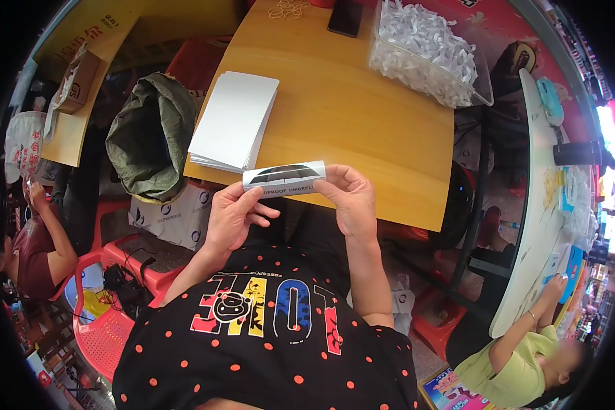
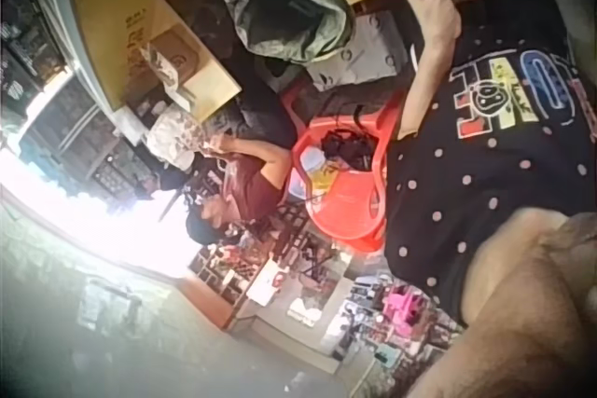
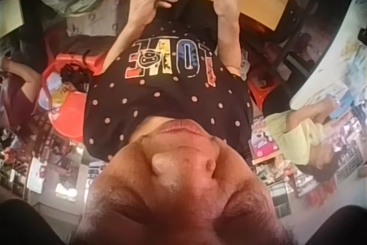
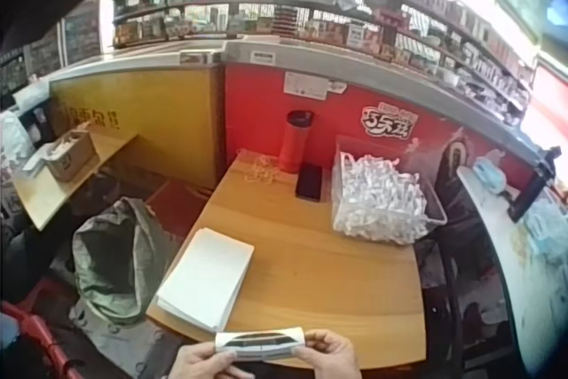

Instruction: The recorder is peeling and preparing product labels for umbrella cases.

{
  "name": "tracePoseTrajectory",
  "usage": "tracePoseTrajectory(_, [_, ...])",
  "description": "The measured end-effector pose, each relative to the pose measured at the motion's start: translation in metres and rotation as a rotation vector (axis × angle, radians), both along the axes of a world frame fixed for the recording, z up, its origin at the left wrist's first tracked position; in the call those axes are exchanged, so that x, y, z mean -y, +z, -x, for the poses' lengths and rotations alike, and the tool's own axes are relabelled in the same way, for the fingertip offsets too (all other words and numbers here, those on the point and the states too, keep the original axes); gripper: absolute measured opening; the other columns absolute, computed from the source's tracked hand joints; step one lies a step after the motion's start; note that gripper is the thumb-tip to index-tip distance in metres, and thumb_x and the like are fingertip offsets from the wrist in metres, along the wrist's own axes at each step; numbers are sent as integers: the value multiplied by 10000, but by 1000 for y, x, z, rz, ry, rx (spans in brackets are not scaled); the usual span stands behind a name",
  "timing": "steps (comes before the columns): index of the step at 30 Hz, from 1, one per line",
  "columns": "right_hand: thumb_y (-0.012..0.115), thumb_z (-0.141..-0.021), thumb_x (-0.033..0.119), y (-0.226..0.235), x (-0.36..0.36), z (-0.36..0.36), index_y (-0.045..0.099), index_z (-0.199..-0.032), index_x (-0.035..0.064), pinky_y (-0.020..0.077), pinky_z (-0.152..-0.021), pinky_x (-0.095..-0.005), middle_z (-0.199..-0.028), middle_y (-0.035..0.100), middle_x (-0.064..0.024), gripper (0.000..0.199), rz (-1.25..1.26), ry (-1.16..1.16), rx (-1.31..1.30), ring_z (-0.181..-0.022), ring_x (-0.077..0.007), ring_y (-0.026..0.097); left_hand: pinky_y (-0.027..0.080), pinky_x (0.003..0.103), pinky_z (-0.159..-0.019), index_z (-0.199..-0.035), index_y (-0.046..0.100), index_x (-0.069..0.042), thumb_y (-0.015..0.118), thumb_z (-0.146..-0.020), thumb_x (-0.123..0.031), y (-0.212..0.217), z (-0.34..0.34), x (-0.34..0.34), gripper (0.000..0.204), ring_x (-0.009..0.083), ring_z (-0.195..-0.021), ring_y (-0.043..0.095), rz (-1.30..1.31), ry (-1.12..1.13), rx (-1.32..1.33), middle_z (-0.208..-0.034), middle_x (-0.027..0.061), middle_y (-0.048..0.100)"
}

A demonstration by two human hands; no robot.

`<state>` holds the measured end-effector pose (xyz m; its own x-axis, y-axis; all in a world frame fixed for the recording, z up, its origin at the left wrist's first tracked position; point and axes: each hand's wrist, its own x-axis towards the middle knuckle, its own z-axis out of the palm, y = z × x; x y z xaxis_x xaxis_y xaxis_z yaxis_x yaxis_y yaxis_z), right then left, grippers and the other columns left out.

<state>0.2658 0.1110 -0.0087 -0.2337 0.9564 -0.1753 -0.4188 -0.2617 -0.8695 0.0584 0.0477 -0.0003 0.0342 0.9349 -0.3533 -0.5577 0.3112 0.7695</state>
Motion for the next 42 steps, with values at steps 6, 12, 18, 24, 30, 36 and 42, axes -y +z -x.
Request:
tracePoseTrajectory(6, [649,-785,-82,-3,1,5,630,-971,-42,502,-816,-280,-925,687,-113,191,5,11,20,-832,-150,652,591,262,-691,-1112,569,79,492,-959,-87,-10,-1,-4,238,217,-828,689,-42,73,0,-982,180,661])
tracePoseTrajectory(12, [649,-789,-74,-6,-1,5,634,-971,-45,495,-818,-272,-924,686,-110,185,26,10,28,-831,-144,648,586,274,-708,-1128,563,71,487,-964,-107,-12,-1,-2,254,222,-867,683,-28,44,-3,-1012,183,655])
tracePoseTrajectory(18, [662,-791,-44,-15,-3,5,636,-987,-52,482,-832,-261,-921,685,-104,198,57,15,52,-832,-134,639,573,299,-773,-1139,568,59,477,-969,-116,-15,-1,-2,260,234,-922,671,-57,48,-42,-1040,173,650])
tracePoseTrajectory(24, [678,-798,-8,-12,-3,5,634,-946,-45,438,-600,-182,-784,663,-55,159,64,47,116,-625,-64,561,564,302,-803,-1099,586,73,481,-972,-130,-13,2,-1,262,224,-939,664,-66,37,-62,-1018,164,654])
tracePoseTrajectory(30, [679,-809,5,-9,-1,8,625,-922,-40,349,-454,-152,-718,638,-37,133,120,48,89,-501,-30,469,575,290,-768,-1100,576,63,476,-972,-127,-19,3,0,250,234,-930,668,-52,28,10,-1023,168,650])
tracePoseTrajectory(36, [675,-805,-10,-11,-1,7,625,-917,-42,361,-458,-158,-746,649,-54,126,100,50,81,-507,-34,475,587,281,-725,-1153,531,49,452,-981,-134,-21,4,-3,264,244,-928,669,26,-2,224,-1058,179,635])
tracePoseTrajectory(42, [672,-803,-9,-12,0,7,626,-909,-40,363,-460,-160,-727,643,-50,120,97,47,91,-505,-35,476,576,309,-769,-1165,522,59,423,-995,-173,-29,2,-3,304,254,-946,665,3,-30,190,-1073,190,631])
